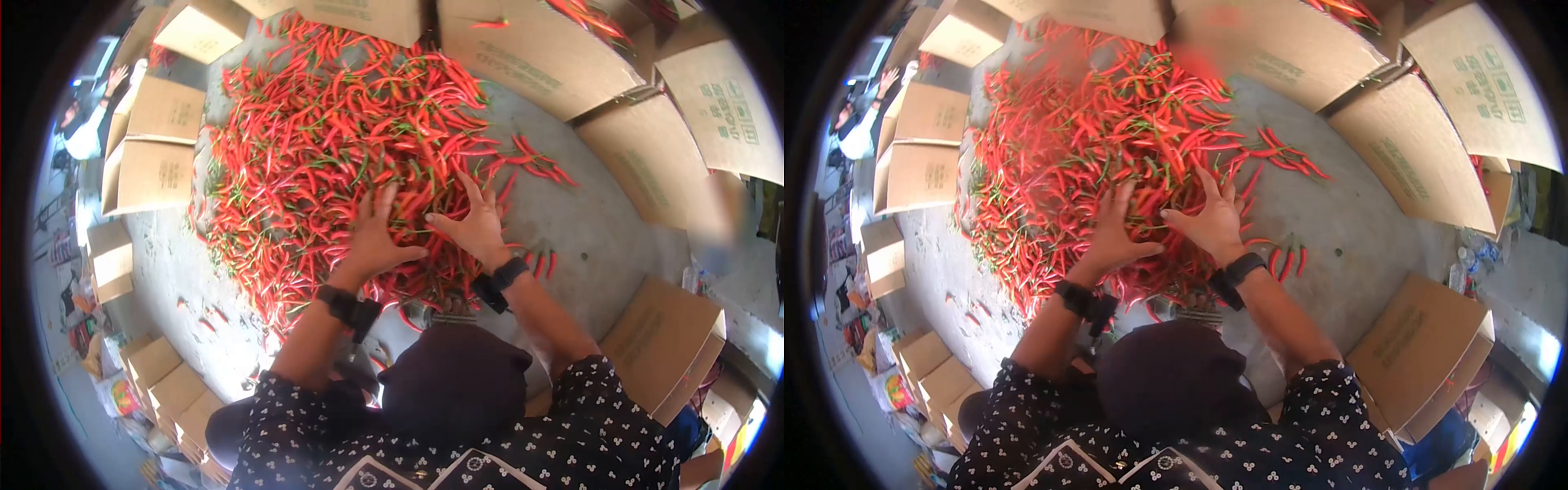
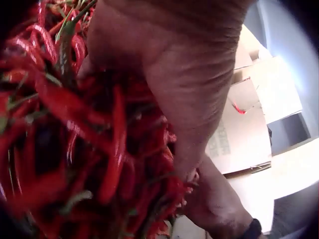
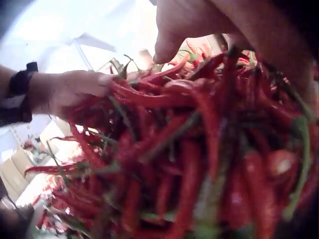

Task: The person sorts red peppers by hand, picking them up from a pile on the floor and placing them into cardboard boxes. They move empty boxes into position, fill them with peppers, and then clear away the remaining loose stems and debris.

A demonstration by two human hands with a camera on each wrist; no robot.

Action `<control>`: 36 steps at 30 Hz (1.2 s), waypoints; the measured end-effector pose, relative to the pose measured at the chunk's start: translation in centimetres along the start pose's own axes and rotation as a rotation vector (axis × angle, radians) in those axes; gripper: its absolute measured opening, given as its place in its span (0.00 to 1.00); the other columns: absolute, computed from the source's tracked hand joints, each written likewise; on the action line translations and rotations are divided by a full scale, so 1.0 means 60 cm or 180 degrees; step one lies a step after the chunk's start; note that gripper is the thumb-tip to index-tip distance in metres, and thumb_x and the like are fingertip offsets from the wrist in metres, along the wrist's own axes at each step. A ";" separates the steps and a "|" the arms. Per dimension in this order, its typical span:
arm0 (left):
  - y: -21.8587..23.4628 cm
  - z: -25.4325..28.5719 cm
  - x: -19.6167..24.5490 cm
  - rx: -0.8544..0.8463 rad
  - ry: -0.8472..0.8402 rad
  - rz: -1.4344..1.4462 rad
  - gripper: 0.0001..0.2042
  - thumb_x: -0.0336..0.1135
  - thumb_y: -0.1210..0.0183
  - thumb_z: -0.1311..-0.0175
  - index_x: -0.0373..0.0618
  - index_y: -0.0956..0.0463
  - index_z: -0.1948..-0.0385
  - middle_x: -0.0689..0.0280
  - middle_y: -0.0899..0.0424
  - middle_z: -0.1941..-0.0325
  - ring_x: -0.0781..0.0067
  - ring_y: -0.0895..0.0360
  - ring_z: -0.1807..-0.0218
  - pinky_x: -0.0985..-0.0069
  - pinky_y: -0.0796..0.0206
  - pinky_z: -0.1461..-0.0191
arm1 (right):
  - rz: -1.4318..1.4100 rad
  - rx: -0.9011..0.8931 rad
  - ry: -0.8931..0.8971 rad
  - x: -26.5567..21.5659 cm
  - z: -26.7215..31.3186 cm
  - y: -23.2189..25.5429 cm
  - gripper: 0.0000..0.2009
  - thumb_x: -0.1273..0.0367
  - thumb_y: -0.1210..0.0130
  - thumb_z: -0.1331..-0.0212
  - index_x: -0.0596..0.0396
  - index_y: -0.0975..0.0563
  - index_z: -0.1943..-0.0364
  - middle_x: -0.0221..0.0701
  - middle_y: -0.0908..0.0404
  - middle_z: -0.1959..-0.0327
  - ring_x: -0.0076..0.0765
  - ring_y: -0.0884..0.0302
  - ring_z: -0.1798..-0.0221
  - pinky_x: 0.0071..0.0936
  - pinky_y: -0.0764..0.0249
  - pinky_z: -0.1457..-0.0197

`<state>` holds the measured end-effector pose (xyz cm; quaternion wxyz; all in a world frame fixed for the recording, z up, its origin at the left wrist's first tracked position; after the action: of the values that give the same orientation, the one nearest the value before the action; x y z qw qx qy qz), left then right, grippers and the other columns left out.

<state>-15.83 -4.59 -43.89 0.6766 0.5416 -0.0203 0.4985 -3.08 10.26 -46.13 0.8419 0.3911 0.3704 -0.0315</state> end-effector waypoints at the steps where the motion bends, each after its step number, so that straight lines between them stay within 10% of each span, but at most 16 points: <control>1: 0.007 -0.003 -0.016 0.0072 -0.0205 0.0181 0.63 0.54 0.25 0.72 0.54 0.60 0.29 0.37 0.63 0.28 0.36 0.59 0.27 0.51 0.58 0.27 | -0.0037 -0.0002 0.0155 0.014 -0.008 0.001 0.52 0.41 0.32 0.67 0.41 0.42 0.32 0.57 0.50 0.33 0.71 0.54 0.32 0.54 0.46 0.32; 22: -0.017 -0.013 0.023 0.0225 -0.0584 0.1518 0.47 0.31 0.32 0.60 0.44 0.50 0.32 0.54 0.49 0.30 0.55 0.51 0.28 0.61 0.54 0.28 | -0.1371 -0.0846 -0.0293 -0.021 0.028 -0.001 0.58 0.40 0.32 0.69 0.48 0.47 0.31 0.62 0.49 0.35 0.71 0.48 0.34 0.49 0.45 0.30; 24: -0.018 -0.007 0.030 0.0362 -0.1309 0.0011 0.48 0.34 0.30 0.60 0.44 0.49 0.32 0.53 0.51 0.28 0.55 0.55 0.27 0.60 0.59 0.27 | -0.0976 -0.0931 -0.0296 -0.035 0.026 -0.005 0.64 0.38 0.33 0.71 0.58 0.53 0.30 0.64 0.53 0.33 0.69 0.49 0.32 0.46 0.42 0.32; 30: -0.019 0.002 0.068 -0.0339 -0.0718 0.3234 0.50 0.30 0.35 0.52 0.47 0.63 0.29 0.55 0.52 0.26 0.61 0.53 0.27 0.65 0.58 0.26 | -0.2866 -0.1035 0.0149 0.011 -0.032 -0.054 0.63 0.47 0.27 0.69 0.69 0.55 0.33 0.44 0.27 0.46 0.41 0.28 0.44 0.31 0.32 0.40; 36: -0.001 0.011 0.071 -0.0313 -0.0899 0.2685 0.49 0.22 0.42 0.51 0.46 0.68 0.29 0.56 0.55 0.26 0.64 0.50 0.28 0.67 0.50 0.29 | -0.2821 -0.1216 -0.0113 0.016 -0.036 -0.085 0.54 0.57 0.26 0.67 0.63 0.47 0.34 0.38 0.22 0.52 0.36 0.24 0.51 0.28 0.28 0.44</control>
<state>-13.32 -2.28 -41.23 0.4298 0.5159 -0.3552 0.6504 -5.41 8.43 -50.93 0.8104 0.0334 0.4862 -0.3253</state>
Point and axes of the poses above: each hand's wrist, its own z-axis away from the middle knuckle, its own y-axis out of the back of the hand, x = y × z, the point moved 4 cm from there along -z, towards the middle knuckle
